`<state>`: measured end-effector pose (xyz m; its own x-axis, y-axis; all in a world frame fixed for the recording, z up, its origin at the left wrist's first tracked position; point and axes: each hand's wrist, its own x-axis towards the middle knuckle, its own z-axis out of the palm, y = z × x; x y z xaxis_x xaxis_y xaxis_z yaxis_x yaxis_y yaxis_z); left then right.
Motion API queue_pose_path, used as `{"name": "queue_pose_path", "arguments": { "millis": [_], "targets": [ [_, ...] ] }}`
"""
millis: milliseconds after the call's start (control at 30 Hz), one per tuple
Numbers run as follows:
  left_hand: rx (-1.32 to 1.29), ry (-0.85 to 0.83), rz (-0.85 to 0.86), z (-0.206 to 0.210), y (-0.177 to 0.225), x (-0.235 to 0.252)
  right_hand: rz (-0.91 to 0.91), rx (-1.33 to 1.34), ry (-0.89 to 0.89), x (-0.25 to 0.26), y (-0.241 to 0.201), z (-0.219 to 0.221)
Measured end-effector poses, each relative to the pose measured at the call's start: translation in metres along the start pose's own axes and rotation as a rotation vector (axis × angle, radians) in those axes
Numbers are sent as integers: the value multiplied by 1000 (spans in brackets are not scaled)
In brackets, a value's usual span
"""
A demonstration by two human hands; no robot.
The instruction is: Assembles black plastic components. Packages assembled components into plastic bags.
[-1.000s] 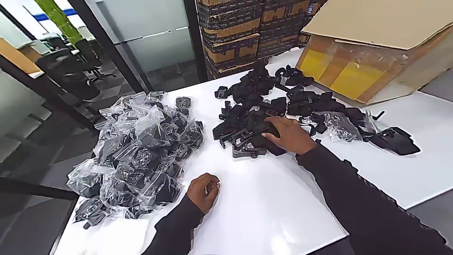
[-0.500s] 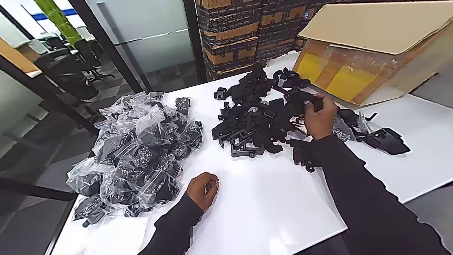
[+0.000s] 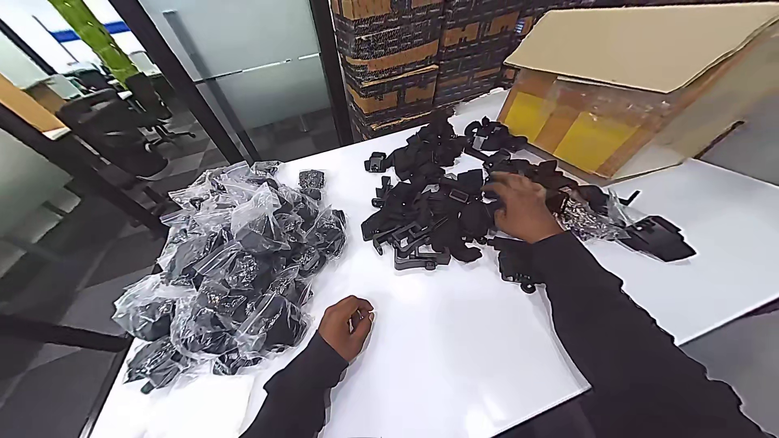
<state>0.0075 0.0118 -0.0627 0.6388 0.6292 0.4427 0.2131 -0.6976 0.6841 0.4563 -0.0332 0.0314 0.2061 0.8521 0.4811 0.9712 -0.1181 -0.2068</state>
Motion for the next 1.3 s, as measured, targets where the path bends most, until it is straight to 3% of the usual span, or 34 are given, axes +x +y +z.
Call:
{"name": "queue_pose_path", "arguments": {
  "millis": [67,133,233,400,533,700,800,867,1033,1133,1200,1300],
  "targets": [
    [1,-4,-3,-1,1,0,-134,-10,-157,0,-5,6],
    [3,-11,-5,-2,2,0,-153,-39,-286,-1,-10,13],
    [-9,-7,0,-1,1,0,-127,-74,-322,-2,-7,20],
    [-10,-4,13,0,-1,-1,-118,-46,82,1,-4,8],
    [-5,-7,17,-1,0,0,40,258,376,-1,-29,-8],
    [-14,6,1,-1,2,1,-13,700,477,-9,-85,-28],
    [-90,47,-35,-3,7,2,-116,910,348,-17,-127,-41],
    [-242,53,-52,-6,12,4,-124,1065,159,-22,-155,-41],
    [-619,52,-126,-6,20,8,69,1318,-307,-23,-199,19],
    [-630,50,-311,-10,24,10,213,1307,-381,-23,-205,50],
    [-613,56,-344,-12,22,9,270,1269,-410,-25,-201,63],
    [-541,23,-384,-22,17,10,206,1143,-396,-30,-191,72]
  ]
}}
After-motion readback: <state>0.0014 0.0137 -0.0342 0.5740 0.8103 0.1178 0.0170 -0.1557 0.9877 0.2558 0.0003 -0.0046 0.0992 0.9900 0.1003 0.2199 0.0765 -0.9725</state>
